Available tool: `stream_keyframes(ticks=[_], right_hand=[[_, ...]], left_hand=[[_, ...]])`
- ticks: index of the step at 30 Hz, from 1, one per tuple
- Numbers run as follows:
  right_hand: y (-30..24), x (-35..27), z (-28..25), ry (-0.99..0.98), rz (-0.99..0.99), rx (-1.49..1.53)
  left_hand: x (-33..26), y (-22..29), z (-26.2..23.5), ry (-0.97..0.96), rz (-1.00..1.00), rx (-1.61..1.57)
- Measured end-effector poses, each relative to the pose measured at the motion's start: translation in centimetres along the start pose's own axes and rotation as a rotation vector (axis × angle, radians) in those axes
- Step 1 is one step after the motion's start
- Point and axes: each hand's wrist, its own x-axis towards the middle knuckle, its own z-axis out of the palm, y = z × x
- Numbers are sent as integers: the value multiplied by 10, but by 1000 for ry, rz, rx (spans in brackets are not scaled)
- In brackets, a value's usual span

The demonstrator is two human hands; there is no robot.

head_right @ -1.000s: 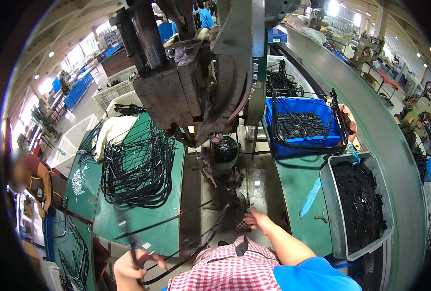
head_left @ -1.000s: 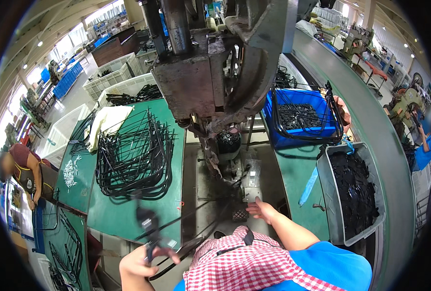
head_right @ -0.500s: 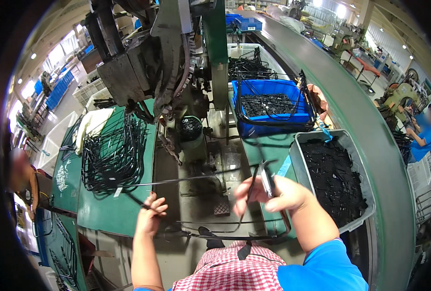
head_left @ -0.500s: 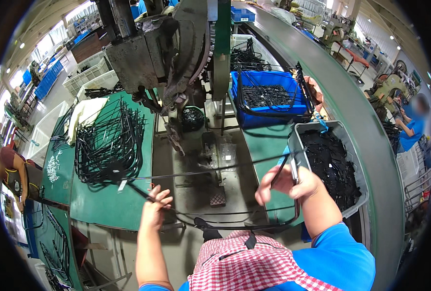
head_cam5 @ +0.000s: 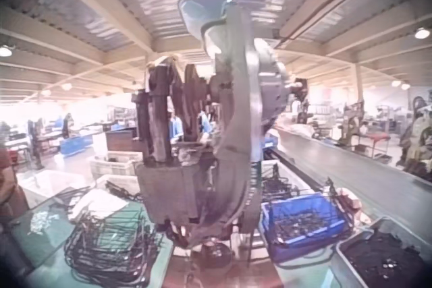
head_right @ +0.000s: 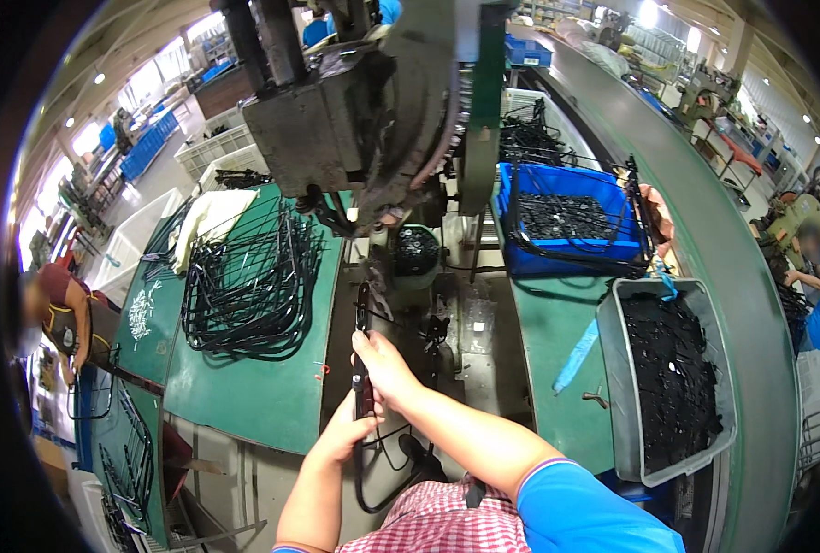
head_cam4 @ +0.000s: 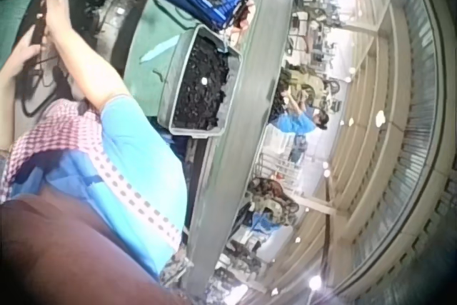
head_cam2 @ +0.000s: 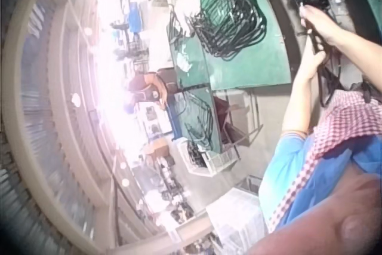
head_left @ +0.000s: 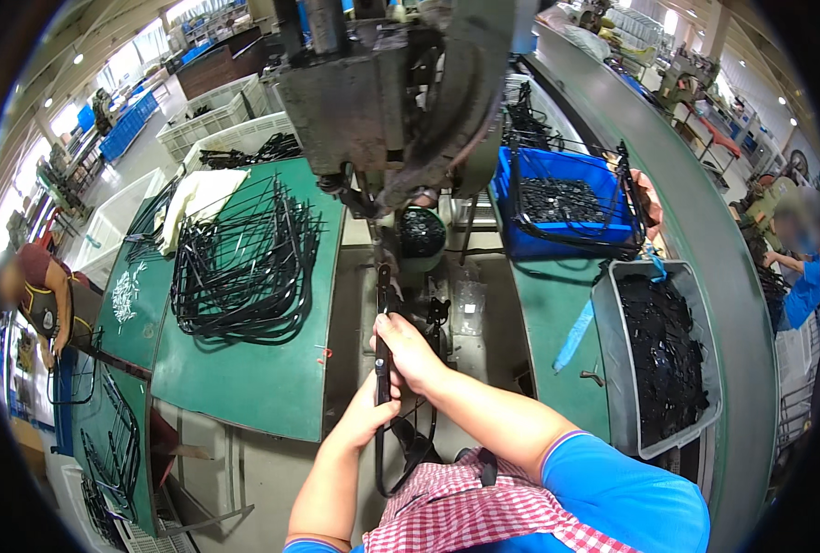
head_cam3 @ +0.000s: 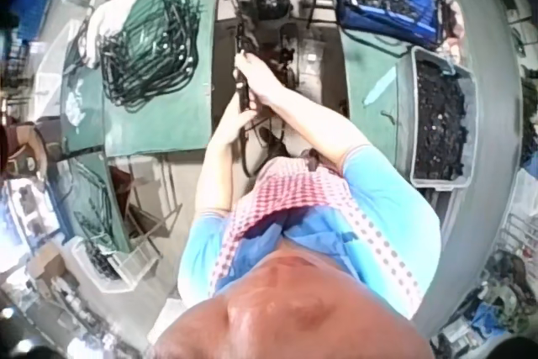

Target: The person repeatedly picks black cable assemblies and small black plastic parts from bins, inserts them into a press machine, operates the press, and places the finished assemblies into a blue bin. The process is repeated continuously throughout the clip.

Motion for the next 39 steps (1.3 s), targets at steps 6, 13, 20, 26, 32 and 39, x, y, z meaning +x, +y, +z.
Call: stream_keyframes(ticks=[6,13,20,26,32,39], right_hand=[[-12,27,12,-94,-139,-116],[-23,65,19,-72,-126,10],[-9,83,12,55,-70,20],[-5,78,-46,-179,171,72],[-14,161,-133,729,-313,-1203],[35,238,-202,634,-707,-1100]], left_hand=[[-9,52,-36,-85,-58,-8],[19,87,-61,-97,-47,128],[37,94,-72,-157,-84,69],[41,54,-96,-149,-114,115],[45,62,-83,-157,-73,68],[44,64,-93,-175,-119,131]])
